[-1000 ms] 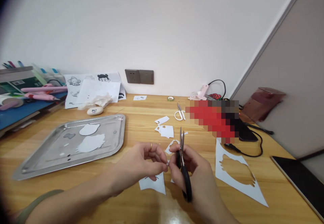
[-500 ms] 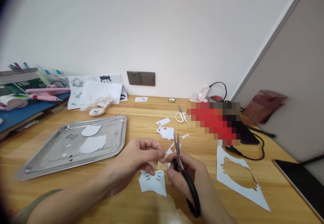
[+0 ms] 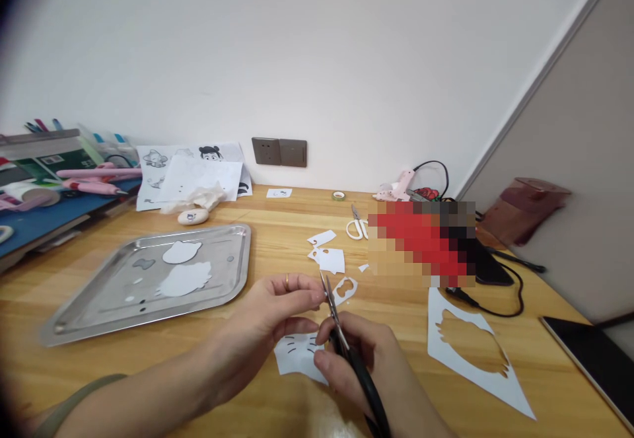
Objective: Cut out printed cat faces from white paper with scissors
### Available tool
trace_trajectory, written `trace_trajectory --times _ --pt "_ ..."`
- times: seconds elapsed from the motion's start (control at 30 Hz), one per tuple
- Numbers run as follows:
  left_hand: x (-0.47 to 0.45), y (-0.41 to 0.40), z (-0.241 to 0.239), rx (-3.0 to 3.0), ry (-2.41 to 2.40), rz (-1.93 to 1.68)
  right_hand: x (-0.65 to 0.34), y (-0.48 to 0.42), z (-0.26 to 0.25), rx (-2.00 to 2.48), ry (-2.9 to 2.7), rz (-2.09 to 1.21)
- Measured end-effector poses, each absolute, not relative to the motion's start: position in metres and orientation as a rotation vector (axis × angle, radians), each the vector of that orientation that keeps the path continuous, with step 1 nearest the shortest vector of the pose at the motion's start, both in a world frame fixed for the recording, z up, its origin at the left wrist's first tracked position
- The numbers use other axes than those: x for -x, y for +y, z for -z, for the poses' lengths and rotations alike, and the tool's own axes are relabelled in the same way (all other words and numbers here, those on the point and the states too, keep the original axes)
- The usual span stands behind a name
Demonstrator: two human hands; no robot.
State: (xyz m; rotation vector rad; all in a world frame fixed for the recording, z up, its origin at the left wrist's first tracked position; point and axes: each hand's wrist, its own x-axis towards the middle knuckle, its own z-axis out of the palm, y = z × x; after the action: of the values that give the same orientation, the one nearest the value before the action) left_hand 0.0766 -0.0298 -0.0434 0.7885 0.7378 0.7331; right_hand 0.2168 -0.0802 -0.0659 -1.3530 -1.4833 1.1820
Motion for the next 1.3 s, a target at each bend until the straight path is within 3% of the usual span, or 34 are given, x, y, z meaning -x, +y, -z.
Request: trace_trajectory --times 1.3 --pt "-0.0766 -0.029 0.0437 -0.783 0.726 -0.772 -0.2169 -0.0789 0.0644 1.453 -1.483 -1.228"
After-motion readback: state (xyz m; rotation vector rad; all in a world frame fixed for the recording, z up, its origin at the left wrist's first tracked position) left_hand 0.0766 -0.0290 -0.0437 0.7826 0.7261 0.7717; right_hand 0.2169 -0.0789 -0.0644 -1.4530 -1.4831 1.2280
